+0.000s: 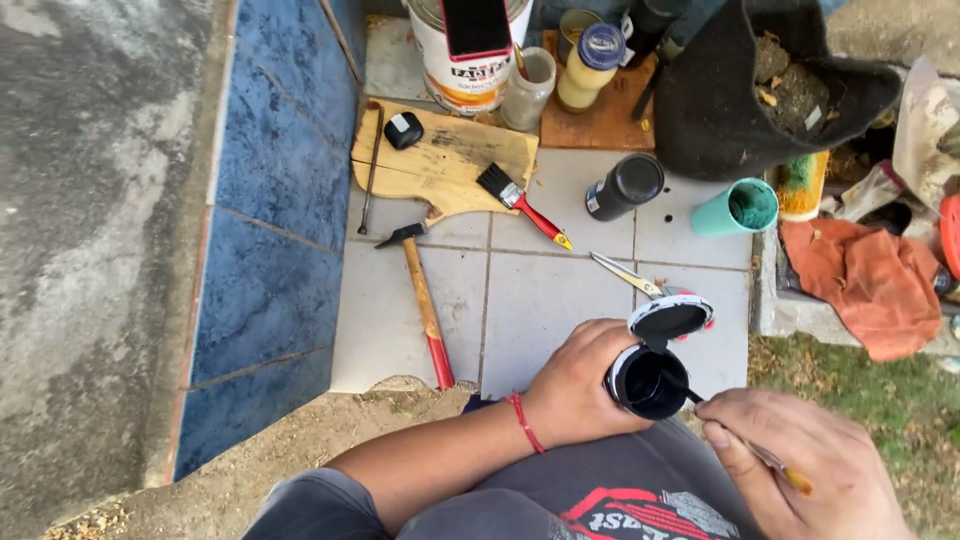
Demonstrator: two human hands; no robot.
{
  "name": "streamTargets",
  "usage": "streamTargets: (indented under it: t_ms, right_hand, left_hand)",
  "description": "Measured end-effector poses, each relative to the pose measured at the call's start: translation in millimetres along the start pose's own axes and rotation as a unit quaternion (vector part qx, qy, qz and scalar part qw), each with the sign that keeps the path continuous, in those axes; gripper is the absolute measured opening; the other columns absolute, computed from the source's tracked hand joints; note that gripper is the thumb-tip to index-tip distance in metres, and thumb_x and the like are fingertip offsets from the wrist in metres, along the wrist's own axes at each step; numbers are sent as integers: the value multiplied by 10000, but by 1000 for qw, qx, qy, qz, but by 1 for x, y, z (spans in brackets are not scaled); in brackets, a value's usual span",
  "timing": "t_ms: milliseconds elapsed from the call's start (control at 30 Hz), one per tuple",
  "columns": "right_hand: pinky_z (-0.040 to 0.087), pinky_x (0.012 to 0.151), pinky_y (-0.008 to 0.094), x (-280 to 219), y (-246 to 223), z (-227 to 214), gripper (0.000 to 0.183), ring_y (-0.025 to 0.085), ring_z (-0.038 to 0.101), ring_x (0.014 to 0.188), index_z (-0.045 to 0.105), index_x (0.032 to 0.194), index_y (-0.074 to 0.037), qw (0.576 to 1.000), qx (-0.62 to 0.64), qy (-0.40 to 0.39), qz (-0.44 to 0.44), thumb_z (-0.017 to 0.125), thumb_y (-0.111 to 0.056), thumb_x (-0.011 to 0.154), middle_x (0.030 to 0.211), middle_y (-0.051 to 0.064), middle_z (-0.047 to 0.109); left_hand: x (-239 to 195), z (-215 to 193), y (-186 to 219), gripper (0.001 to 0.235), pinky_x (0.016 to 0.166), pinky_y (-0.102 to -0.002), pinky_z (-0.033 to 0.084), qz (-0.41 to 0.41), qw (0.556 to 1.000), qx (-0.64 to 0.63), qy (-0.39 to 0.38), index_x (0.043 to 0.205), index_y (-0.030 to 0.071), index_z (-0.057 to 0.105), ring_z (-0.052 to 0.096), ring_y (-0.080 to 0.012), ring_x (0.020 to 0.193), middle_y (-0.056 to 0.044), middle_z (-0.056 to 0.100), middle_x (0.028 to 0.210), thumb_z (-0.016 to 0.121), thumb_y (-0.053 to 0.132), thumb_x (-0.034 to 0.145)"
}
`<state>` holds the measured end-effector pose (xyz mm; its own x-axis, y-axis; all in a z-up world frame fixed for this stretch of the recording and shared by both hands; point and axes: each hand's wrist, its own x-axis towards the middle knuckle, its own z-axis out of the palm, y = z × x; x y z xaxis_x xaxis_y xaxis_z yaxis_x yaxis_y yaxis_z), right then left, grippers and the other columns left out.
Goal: Painting a black wooden chair made from pallets using a paintbrush and black paint in an outdoor setting.
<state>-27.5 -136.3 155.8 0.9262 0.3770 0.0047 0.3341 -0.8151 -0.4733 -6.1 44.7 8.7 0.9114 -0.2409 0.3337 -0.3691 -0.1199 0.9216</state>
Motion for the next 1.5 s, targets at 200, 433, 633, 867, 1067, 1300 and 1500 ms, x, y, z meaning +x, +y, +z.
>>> streamTargets:
  t_ms: [200, 433, 633, 867, 1067, 1300, 1500]
  right_hand:
    - [608, 756, 302, 5, -12, 7, 164, 140, 794, 750, 809, 696, -110, 983, 60, 53, 166, 709, -200, 791, 788, 29, 821]
    - [575, 711, 280, 7, 15, 3, 149, 125, 742, 735, 750, 798, -142, 997, 0, 73, 19, 658, -252, 837, 787, -35, 768]
    - [584, 705, 308, 18, -6, -14, 123, 176, 743, 765, 718, 873, -83, 994, 28, 18, -100, 634, -172, 869, 881, 24, 760]
    - [620, 677, 325, 16, -10, -20, 114, 202, 733, 701, 687, 888, -22, 985, 106, 4, -138, 636, -121, 864, 857, 57, 741]
    - [640, 664, 290, 1, 15, -31, 144, 142, 758, 711, 712, 804, -102, 994, 72, -22, -85, 642, -217, 854, 776, -16, 762]
    - [569, 702, 349, -1, 25, -48, 109, 210, 705, 717, 681, 830, -47, 994, 7, 10, -112, 623, -114, 893, 807, 40, 718]
    - [630, 651, 277, -11, 53, -62, 101, 171, 736, 703, 710, 902, -22, 976, 112, 23, -184, 667, -96, 848, 840, 75, 748]
  left_hand:
    - [2, -7, 1, 628, 1023, -427, 460, -18, 1000, -2, -19, 1154, 61, 527, 576, -361, 1138, -174, 588, 1174, 773, 329, 643]
    - [8, -4, 0, 571, 1014, -426, 456, 3, 1000, -8, -10, 1129, 60, 535, 593, -348, 1097, -161, 594, 1125, 767, 318, 676]
    - [10, 10, -4, 558, 1001, -440, 469, 26, 999, -14, -22, 1109, 73, 546, 614, -346, 1080, -152, 620, 1115, 798, 368, 709]
    - [13, 20, -4, 578, 1028, -442, 464, 37, 999, -5, -31, 1128, 57, 534, 598, -353, 1118, -177, 601, 1183, 831, 322, 709]
    - [12, 30, 3, 584, 1019, -414, 472, 37, 999, -2, -24, 1160, 52, 551, 612, -327, 1100, -157, 616, 1163, 836, 315, 722]
    - [10, 54, 11, 623, 1036, -407, 465, 25, 999, 12, -16, 1194, 61, 545, 604, -329, 1134, -162, 604, 1210, 847, 298, 703]
    - [7, 90, 18, 668, 1092, -427, 457, 47, 998, 20, 24, 1290, 69, 511, 591, -326, 1195, -154, 587, 1266, 828, 360, 778]
